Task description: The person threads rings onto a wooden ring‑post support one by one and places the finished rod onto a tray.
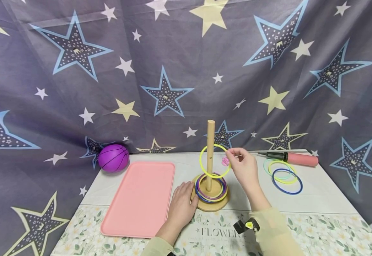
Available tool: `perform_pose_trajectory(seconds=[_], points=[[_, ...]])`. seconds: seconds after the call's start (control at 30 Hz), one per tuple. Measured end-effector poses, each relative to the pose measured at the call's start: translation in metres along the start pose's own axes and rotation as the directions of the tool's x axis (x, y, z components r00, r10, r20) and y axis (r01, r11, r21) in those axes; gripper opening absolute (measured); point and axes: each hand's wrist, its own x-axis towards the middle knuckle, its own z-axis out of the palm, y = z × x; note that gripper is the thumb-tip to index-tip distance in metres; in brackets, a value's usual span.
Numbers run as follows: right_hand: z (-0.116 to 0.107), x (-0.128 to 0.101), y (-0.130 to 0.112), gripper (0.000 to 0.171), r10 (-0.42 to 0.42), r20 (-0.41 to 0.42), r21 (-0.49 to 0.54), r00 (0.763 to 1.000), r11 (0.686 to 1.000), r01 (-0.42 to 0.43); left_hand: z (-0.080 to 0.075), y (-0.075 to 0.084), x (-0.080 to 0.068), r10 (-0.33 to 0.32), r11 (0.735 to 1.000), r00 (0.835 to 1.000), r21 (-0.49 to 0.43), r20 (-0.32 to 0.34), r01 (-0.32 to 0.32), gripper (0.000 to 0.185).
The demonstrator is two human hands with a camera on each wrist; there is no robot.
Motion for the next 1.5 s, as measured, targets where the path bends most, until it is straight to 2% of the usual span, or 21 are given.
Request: perform_pose_trajectory(seconds=[0.47,0.9,1.37,1.5], points=[[0.008,-0.013,0.03,0.014,0.07,0.045,-0.003,0.997,0.998,-0.07,0.0,-0.001,0.0,-0.003,1.0,1.0,-0.007,0.011,0.003,0.057],[0.014,-0.025,0.056,0.013,0.076,0.082,-0.034,0.994,0.997,-0.074,-0.001,0.001,0.0,0.006,1.0,1.0,0.0,0.001,-0.006,0.057],[0.017,-0.029,0.068,0.014,0.129,0.131,-0.041,0.983,0.991,-0.125,-0.001,0.001,0.001,-0.018,1.0,1.0,-0.004,0.024,0.018,0.058],[0.018,-0.029,0.069,0.012,0.123,0.151,-0.052,0.981,0.992,-0.116,0.0,0.001,0.001,-0.016,1.0,1.0,-0.004,0.019,0.016,0.058]])
